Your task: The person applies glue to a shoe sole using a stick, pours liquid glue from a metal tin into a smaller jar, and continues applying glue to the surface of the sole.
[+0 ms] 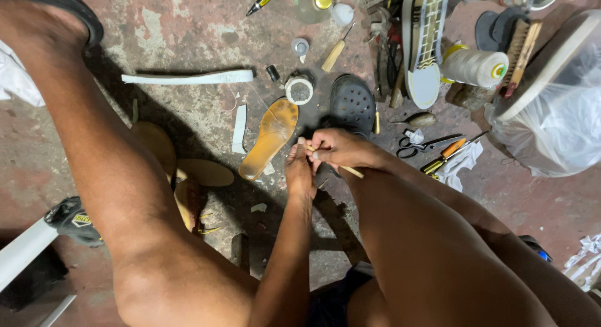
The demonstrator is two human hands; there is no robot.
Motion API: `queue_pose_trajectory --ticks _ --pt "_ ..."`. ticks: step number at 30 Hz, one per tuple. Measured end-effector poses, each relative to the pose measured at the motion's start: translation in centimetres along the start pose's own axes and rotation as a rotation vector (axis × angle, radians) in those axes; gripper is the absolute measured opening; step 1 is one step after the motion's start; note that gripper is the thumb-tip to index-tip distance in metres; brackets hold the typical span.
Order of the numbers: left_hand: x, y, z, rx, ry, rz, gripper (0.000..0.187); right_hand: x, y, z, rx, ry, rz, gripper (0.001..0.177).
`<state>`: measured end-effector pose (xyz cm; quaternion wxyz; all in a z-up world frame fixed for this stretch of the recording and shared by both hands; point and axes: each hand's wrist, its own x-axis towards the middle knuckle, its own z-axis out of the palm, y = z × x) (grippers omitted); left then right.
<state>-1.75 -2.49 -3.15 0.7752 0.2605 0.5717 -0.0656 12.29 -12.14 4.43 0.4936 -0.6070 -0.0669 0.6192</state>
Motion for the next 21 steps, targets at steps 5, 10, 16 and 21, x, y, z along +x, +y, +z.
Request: queue_pose_trajectory --ticks 5,10,16,21 --pt "0.2 -0.9 0.4 0.18 0.197 -0.016 0.04 -0.3 0.2 0.3 -0.051 -0.017 0.002 0.014" --pt "1.9 -1.5 -0.3 0.103 0.229 -0.085 0.044 -0.4 -0.1 0.1 -0.086 -0.04 -0.051 0.015" --pt "0.6 -0.4 -2.0 -0.106 0.01 -0.117 0.034 -0.7 0.3 0.1 0.102 -0.004 -0.042 0.009" --pt "0.5 1.2 -1.8 0.057 0.092 -0.128 0.02 -0.3 0.8 0.1 -0.023 0.002 -0.069 0.011"
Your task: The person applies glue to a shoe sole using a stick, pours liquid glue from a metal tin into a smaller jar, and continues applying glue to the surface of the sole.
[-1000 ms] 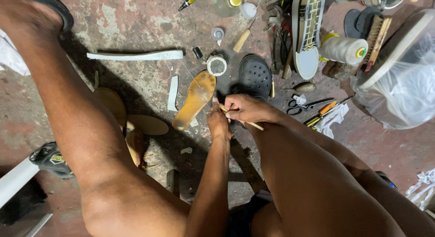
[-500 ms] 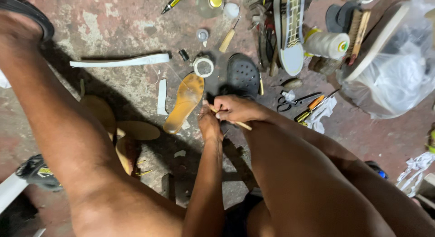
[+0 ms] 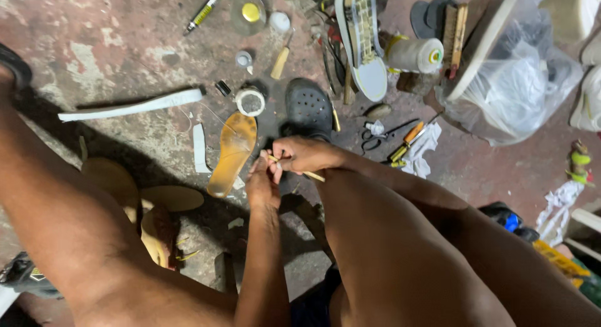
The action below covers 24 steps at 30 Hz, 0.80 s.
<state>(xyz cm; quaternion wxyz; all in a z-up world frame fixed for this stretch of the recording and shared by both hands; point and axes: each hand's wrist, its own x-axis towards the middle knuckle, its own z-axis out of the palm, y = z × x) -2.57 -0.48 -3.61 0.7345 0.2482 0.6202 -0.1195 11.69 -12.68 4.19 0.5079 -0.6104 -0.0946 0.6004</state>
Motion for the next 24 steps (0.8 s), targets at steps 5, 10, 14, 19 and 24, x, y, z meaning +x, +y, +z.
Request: queue_pose_trajectory --ticks 5,10,14,19,24 --pt "0.7 0.2 -0.5 0.055 0.055 0.004 0.022 0.2 0.9 -0.2 0.006 -0.036 -0.015 0.015" --pt "0.0 0.8 -0.3 0.14 0.125 -0.01 0.026 0.1 1.6 -0.4 -0.063 -0.042 0.019 0.018" --pt "-1.1 1.8 -0.1 0.152 0.143 -0.101 0.027 -0.2 2.0 -0.4 -0.041 -0.053 0.029 0.018" --pt "-1.2 2.7 -0.1 0.152 0.17 -0.269 0.032 -0.4 2.0 -1.0 0.085 -0.128 -0.001 0.017" --pt "-2.7 3.2 -0.5 -0.081 -0.154 -0.268 0.029 -0.7 1.4 -2.2 0.263 -0.245 -0.095 0.022"
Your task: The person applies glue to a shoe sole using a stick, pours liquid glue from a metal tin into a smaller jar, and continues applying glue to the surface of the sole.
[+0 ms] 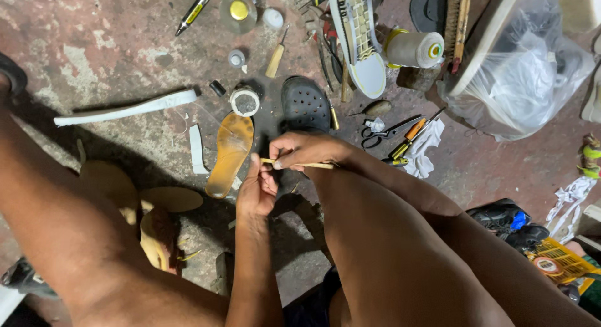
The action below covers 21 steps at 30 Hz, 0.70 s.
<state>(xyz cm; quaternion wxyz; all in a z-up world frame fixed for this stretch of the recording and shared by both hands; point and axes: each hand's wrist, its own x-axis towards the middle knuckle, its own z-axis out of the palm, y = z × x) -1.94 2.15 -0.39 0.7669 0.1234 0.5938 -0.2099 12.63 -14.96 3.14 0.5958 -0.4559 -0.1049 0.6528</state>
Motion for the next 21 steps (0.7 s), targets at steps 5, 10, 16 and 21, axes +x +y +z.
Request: queue_pose_trajectory --ticks 5,10,16,21 --pt "-3.0 -0.3 1.9 -0.07 -0.168 0.063 0.024 -1.1 -2.0 -1.2 -0.057 -0.11 0.024 0.022" --pt "-8.7 -0.3 3.7 0.05 -0.142 0.082 0.019 -4.4 -6.4 0.6 -0.319 -0.143 0.072 0.019" --pt "-15.9 -0.5 3.1 0.055 -0.367 0.164 0.007 -7.0 -14.5 6.3 -0.8 -0.085 0.008 0.026" --pt "-20.5 -1.2 0.3 0.105 -0.481 0.306 0.005 -9.2 -21.6 11.8 -1.219 -0.044 0.111 0.055"
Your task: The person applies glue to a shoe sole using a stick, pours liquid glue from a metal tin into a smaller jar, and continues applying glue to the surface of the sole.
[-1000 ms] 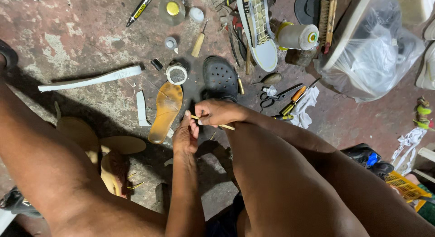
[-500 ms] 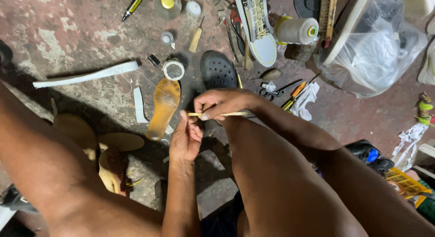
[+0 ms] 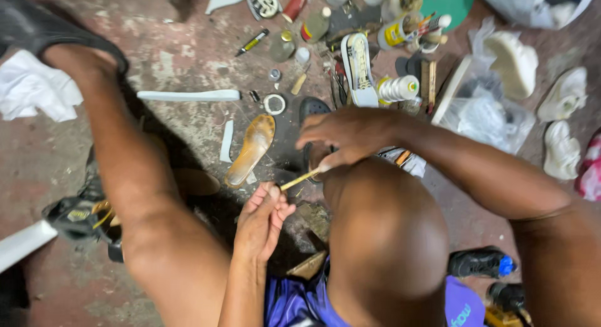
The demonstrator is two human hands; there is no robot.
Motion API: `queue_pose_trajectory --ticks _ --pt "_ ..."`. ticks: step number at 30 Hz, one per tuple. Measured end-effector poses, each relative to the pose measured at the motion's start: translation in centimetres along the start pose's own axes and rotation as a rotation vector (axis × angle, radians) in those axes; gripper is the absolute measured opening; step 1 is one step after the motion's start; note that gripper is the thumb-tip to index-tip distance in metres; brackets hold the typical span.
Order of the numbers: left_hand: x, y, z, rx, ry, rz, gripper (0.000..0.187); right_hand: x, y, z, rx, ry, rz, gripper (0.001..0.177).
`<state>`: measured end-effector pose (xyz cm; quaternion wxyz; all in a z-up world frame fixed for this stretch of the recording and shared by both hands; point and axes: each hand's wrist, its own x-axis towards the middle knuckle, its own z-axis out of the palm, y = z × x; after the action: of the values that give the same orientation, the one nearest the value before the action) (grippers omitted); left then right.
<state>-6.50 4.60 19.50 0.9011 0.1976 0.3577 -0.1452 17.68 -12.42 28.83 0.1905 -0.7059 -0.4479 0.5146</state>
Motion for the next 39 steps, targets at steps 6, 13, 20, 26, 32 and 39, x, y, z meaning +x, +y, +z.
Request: queue_pose_trajectory --ticks 6,13,20,26,32,39 --pt "-8.4 2.0 0.1 0.309 -0.091 0.275 0.01 -5.0 -12.4 -1.0 -0.613 0.315 0.194 0.043" --pt "-18.3 4.3 -0.8 0.517 -0.113 0.496 0.016 -3.2 -23.2 8.6 -0.31 0.195 -0.245 0.036" --pt "-22.2 1.6 -1.2 0.47 -0.307 0.446 0.015 -3.7 -23.0 10.9 0.125 0.054 -0.408 0.018" --pt "-21.7 -0.1 -0.6 0.23 -0.229 0.613 0.03 -2.9 -21.6 12.0 0.163 0.228 -0.383 0.016" --pt "-20.2 0.6 1.4 0.251 0.017 0.73 0.014 -2.8 -23.0 12.8 0.352 0.301 -0.203 0.013" --pt "-21.5 2.0 4.0 0.772 0.398 1.152 0.02 -3.7 -26.0 13.4 0.094 0.45 -0.298 0.015"
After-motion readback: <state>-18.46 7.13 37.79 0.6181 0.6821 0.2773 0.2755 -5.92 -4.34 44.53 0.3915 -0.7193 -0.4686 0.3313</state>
